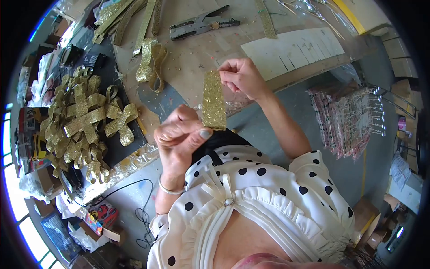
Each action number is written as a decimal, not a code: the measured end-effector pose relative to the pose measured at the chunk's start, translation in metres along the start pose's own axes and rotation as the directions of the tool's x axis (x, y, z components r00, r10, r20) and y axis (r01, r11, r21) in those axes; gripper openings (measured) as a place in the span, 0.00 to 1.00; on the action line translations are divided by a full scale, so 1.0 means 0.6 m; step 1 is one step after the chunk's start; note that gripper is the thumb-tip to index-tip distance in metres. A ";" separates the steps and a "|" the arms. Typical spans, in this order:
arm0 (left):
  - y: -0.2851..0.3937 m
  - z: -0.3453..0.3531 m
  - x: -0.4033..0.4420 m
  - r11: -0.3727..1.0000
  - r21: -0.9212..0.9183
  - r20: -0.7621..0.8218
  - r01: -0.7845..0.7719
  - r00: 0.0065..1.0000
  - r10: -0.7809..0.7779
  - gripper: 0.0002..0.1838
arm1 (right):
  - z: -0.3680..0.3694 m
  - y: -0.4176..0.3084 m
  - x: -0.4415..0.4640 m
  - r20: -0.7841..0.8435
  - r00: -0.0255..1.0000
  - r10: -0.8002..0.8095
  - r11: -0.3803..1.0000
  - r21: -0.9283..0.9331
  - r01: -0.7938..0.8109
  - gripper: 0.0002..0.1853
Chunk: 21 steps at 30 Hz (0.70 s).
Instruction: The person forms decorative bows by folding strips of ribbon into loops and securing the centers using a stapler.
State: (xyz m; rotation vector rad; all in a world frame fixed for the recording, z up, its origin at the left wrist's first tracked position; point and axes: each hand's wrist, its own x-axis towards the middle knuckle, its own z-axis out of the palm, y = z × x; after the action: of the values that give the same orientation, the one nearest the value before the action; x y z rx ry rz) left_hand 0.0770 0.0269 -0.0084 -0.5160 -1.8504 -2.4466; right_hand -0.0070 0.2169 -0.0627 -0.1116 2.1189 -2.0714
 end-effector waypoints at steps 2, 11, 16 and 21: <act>0.002 0.001 0.001 0.999 0.053 0.044 -0.002 0.999 -0.001 0.06 | 0.003 0.003 0.000 0.085 0.995 0.051 0.985 0.161 -0.064 0.04; -0.034 -0.007 0.017 0.982 -0.041 -0.158 0.183 0.970 -0.187 0.04 | 0.003 -0.031 -0.034 0.194 0.980 0.042 0.989 0.134 -0.069 0.05; -0.045 -0.005 0.019 0.921 -0.238 -0.125 0.309 0.930 -0.345 0.05 | 0.015 -0.062 -0.064 0.271 0.961 0.063 0.966 0.224 -0.127 0.05; -0.036 -0.003 0.017 0.940 -0.161 -0.161 0.300 0.932 -0.325 0.05 | 0.014 -0.058 -0.068 0.302 0.953 0.035 0.967 0.231 -0.108 0.07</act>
State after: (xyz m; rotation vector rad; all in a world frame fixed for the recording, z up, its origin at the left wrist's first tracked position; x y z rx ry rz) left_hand 0.0618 0.0334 -0.0262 0.0138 -1.8227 -2.7193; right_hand 0.0324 0.2148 -0.0248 -0.2873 1.6575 -2.1018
